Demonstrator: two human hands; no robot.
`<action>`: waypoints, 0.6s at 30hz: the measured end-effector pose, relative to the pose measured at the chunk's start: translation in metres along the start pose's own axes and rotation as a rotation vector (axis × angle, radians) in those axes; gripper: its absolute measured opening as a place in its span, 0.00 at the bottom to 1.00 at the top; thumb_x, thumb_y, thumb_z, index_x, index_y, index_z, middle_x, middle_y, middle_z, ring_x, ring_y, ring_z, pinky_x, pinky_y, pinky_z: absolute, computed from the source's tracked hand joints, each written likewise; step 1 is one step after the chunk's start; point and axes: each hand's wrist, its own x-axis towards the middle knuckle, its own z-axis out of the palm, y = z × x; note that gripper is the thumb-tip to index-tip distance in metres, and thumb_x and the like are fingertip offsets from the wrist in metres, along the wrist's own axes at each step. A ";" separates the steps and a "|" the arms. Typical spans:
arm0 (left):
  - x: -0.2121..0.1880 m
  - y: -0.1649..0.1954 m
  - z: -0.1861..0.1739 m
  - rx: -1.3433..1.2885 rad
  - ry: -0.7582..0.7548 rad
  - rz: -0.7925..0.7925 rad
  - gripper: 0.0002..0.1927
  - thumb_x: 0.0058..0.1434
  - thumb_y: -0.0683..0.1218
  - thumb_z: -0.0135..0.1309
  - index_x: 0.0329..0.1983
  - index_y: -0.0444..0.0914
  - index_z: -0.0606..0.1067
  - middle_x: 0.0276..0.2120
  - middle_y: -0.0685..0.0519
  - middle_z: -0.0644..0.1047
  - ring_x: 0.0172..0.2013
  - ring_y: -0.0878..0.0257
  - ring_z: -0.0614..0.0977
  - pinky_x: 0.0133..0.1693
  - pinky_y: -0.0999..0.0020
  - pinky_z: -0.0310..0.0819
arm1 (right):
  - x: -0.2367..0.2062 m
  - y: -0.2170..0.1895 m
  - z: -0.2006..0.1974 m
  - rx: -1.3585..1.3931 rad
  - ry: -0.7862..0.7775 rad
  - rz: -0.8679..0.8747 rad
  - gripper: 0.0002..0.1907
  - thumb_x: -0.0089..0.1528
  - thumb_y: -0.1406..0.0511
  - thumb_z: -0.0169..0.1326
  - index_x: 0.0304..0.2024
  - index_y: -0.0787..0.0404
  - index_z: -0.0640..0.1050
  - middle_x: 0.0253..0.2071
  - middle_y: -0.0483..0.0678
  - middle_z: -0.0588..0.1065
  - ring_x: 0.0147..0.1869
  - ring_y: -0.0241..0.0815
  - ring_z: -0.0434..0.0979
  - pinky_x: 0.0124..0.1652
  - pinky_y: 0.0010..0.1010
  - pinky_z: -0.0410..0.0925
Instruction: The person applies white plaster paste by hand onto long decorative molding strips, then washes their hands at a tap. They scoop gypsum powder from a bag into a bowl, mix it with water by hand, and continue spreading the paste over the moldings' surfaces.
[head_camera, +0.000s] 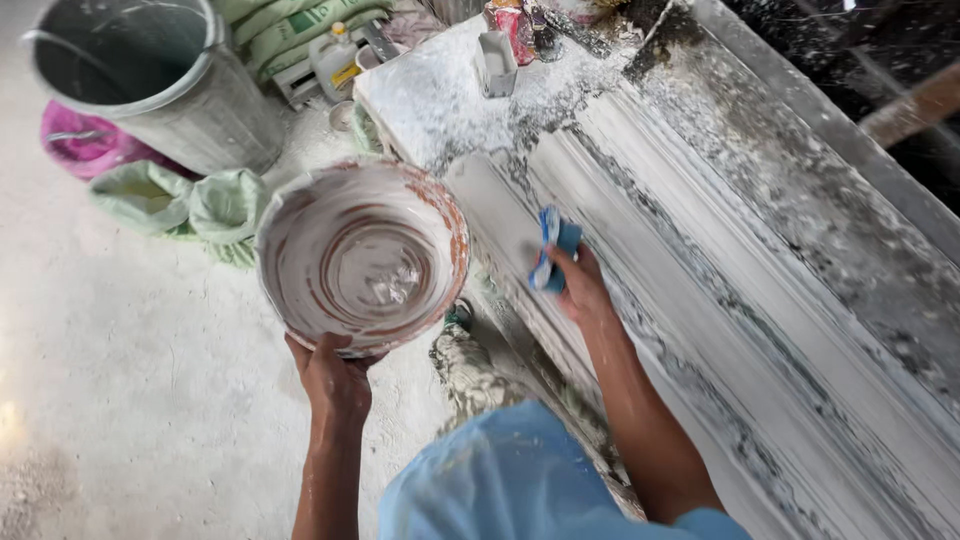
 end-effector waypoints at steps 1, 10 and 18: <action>0.030 0.008 0.015 -0.001 -0.017 0.003 0.38 0.53 0.34 0.40 0.69 0.45 0.52 0.60 0.43 0.65 0.49 0.45 0.80 0.38 0.43 0.86 | 0.038 -0.010 0.010 0.016 0.000 -0.025 0.22 0.63 0.68 0.60 0.57 0.67 0.69 0.43 0.54 0.78 0.44 0.44 0.81 0.42 0.39 0.76; 0.202 0.052 0.131 -0.051 -0.029 -0.017 0.43 0.55 0.33 0.41 0.76 0.47 0.50 0.63 0.43 0.67 0.49 0.48 0.82 0.36 0.50 0.87 | 0.311 -0.106 0.069 -0.273 0.380 -0.047 0.21 0.59 0.67 0.67 0.50 0.65 0.73 0.41 0.49 0.77 0.40 0.41 0.78 0.36 0.37 0.74; 0.294 0.058 0.169 -0.021 -0.061 -0.050 0.40 0.54 0.33 0.41 0.72 0.44 0.55 0.55 0.43 0.71 0.41 0.49 0.83 0.31 0.54 0.84 | 0.430 -0.147 0.090 -0.128 0.278 -0.068 0.21 0.62 0.60 0.67 0.52 0.62 0.77 0.41 0.48 0.73 0.41 0.43 0.72 0.39 0.39 0.67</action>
